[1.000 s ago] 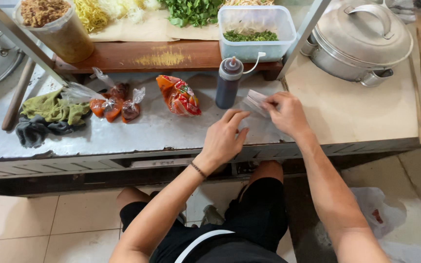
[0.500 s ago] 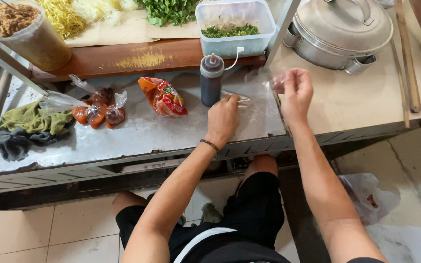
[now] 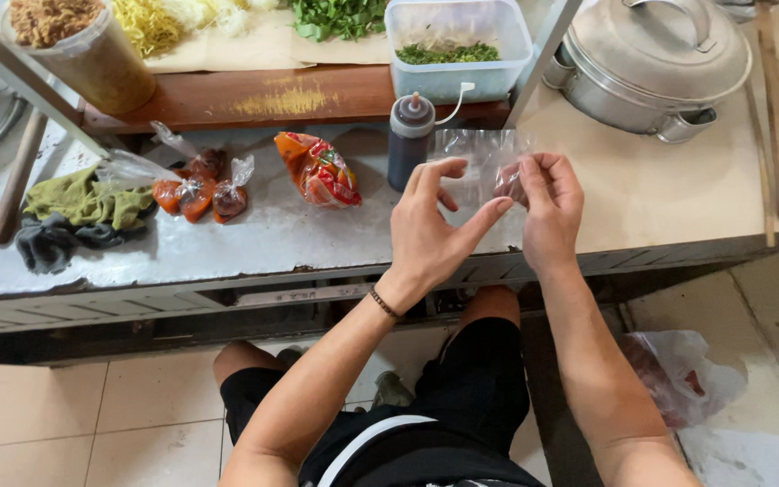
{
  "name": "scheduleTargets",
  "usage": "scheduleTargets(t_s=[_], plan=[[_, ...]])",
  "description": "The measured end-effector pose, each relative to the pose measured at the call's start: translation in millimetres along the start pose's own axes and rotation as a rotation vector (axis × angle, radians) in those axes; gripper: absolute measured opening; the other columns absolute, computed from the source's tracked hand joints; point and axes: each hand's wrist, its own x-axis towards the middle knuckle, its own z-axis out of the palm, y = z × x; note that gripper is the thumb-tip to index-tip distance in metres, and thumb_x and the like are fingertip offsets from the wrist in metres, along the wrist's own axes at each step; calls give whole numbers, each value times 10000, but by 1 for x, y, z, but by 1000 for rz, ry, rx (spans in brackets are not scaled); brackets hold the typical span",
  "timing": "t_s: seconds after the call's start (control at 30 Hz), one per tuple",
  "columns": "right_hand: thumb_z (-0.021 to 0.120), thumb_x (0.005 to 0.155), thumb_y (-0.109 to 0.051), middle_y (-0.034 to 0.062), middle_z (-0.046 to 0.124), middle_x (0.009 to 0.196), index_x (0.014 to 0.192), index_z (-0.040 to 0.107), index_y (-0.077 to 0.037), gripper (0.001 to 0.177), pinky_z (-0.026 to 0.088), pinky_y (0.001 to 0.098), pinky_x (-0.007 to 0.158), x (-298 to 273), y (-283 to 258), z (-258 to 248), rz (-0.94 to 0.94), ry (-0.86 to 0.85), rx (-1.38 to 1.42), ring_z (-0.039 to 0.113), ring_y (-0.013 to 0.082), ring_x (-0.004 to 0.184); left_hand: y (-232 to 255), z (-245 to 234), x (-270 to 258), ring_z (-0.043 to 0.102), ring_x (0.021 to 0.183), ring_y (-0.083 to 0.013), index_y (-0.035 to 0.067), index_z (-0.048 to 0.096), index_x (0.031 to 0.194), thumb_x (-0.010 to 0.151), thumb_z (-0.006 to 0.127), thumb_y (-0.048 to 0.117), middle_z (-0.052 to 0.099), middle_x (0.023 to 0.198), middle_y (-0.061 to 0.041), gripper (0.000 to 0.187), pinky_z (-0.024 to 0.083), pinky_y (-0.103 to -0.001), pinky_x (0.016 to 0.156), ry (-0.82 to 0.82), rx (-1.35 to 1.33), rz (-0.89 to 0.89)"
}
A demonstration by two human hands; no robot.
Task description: The person prepares multiple individual sauce packets by hand, opening plastic bags, filling them with sauce from a squeeze bottle, and tying them closed.
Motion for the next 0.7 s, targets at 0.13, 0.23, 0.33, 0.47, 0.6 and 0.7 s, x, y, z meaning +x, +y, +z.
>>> scheduleTargets(t_s=[0.13, 0.23, 0.33, 0.47, 0.6, 0.7], plan=[[651, 1056, -146, 129, 693, 847, 1038, 670, -25, 124, 602, 281, 640, -22, -8, 18, 10, -86, -198, 658, 134, 691, -11, -4, -1, 717, 701, -93, 138, 749, 943, 959, 745, 211, 725, 750, 26, 75, 536, -205, 617, -37, -286, -186], [703, 991, -96, 199, 573, 1323, 1361, 574, 1, 404, 544, 395, 898, -26, -45, 21, -379, -219, -531, 662, 297, 1056, -11, -32, 6, 640, 596, -54, 137, 755, 876, 931, 766, 245, 692, 641, 10, 122, 498, -212, 548, -130, -246, -233], [760, 946, -178, 193, 590, 1362, 1400, 596, 44, 531, 421, 449, 1111, -21, -93, 37, -688, -523, -598, 546, 353, 1311, -1, -58, 14, 638, 551, -105, 132, 731, 820, 853, 750, 153, 653, 596, 4, 43, 513, -237, 524, -307, -152, -174], [835, 899, -89, 101, 732, 1038, 1111, 781, -48, 223, 530, 399, 919, -15, -90, 53, -674, -669, -525, 704, 285, 972, 13, -83, 21, 670, 548, -163, 139, 718, 796, 816, 724, 125, 656, 588, -12, 25, 530, -287, 529, -414, -66, -88], [735, 1006, -154, 25, 678, 806, 913, 755, -89, 115, 544, 328, 706, -20, -62, 59, -604, -566, -557, 656, 234, 716, 13, -95, 18, 664, 603, -169, 117, 719, 811, 905, 719, 134, 642, 608, -40, 95, 529, -277, 565, -277, -80, -88], [631, 1086, -197, 21, 582, 679, 778, 647, -111, 321, 488, 322, 624, -29, -40, 70, -590, -468, -537, 592, 253, 617, 2, -91, 12, 651, 580, -228, 149, 675, 752, 1007, 640, 228, 604, 584, -46, 269, 512, -295, 546, -200, -16, -43]])
